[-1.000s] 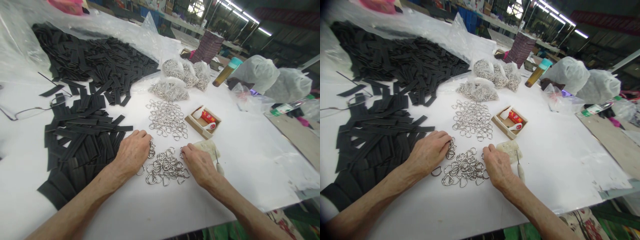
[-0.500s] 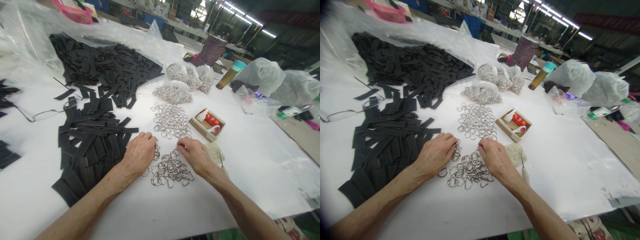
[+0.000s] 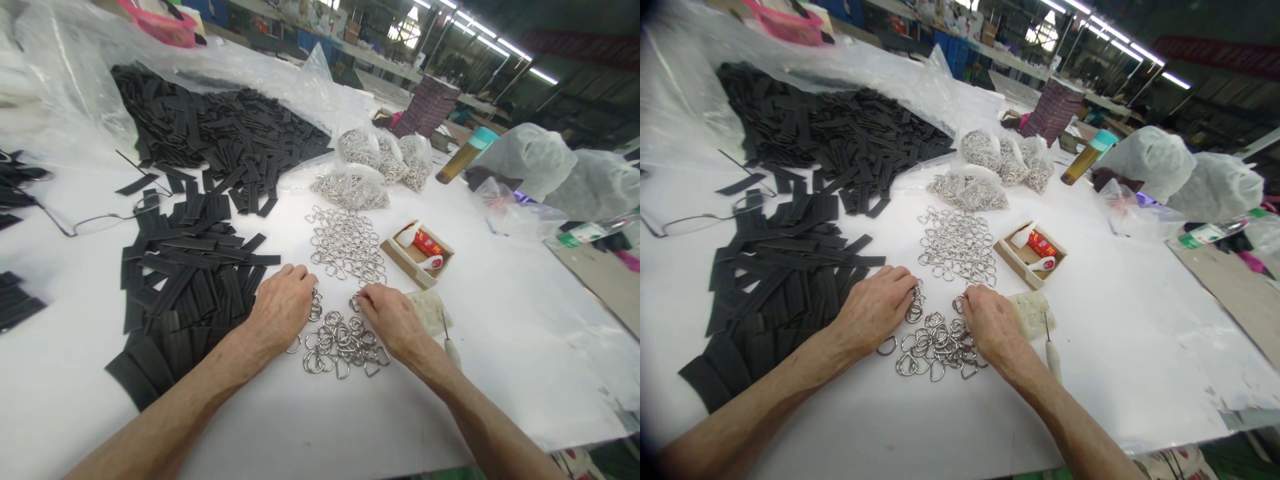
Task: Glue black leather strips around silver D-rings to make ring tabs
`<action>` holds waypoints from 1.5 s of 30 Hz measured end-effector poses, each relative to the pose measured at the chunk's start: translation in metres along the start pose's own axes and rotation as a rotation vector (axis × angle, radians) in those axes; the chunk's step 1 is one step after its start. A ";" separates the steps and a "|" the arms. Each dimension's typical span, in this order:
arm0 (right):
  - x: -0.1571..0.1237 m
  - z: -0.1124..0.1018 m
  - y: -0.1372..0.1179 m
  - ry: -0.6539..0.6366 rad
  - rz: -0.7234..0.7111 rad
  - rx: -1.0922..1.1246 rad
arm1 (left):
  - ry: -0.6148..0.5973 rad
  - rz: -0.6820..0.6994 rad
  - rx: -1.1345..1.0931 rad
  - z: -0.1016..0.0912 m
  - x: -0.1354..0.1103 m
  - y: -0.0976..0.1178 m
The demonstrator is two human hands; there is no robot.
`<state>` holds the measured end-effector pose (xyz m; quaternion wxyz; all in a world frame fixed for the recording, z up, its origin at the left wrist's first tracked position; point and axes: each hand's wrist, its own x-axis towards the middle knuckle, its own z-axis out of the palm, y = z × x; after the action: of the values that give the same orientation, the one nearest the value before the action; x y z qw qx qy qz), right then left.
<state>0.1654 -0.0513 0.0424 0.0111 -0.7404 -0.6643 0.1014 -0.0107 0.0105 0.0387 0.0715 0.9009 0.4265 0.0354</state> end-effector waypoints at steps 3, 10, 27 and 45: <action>-0.002 0.002 0.000 0.000 -0.024 -0.018 | 0.005 0.004 -0.005 0.001 0.000 -0.001; -0.007 0.003 0.002 0.021 -0.065 0.055 | 0.015 0.013 0.001 0.001 -0.001 -0.001; 0.026 -0.015 -0.003 0.139 0.079 0.344 | 0.009 0.010 -0.011 0.001 0.000 -0.001; -0.009 0.000 0.010 0.052 0.061 0.263 | 0.011 0.002 -0.012 0.003 0.001 -0.002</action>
<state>0.1746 -0.0615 0.0419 0.1225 -0.7549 -0.6218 0.1687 -0.0108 0.0124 0.0350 0.0748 0.9008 0.4256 0.0429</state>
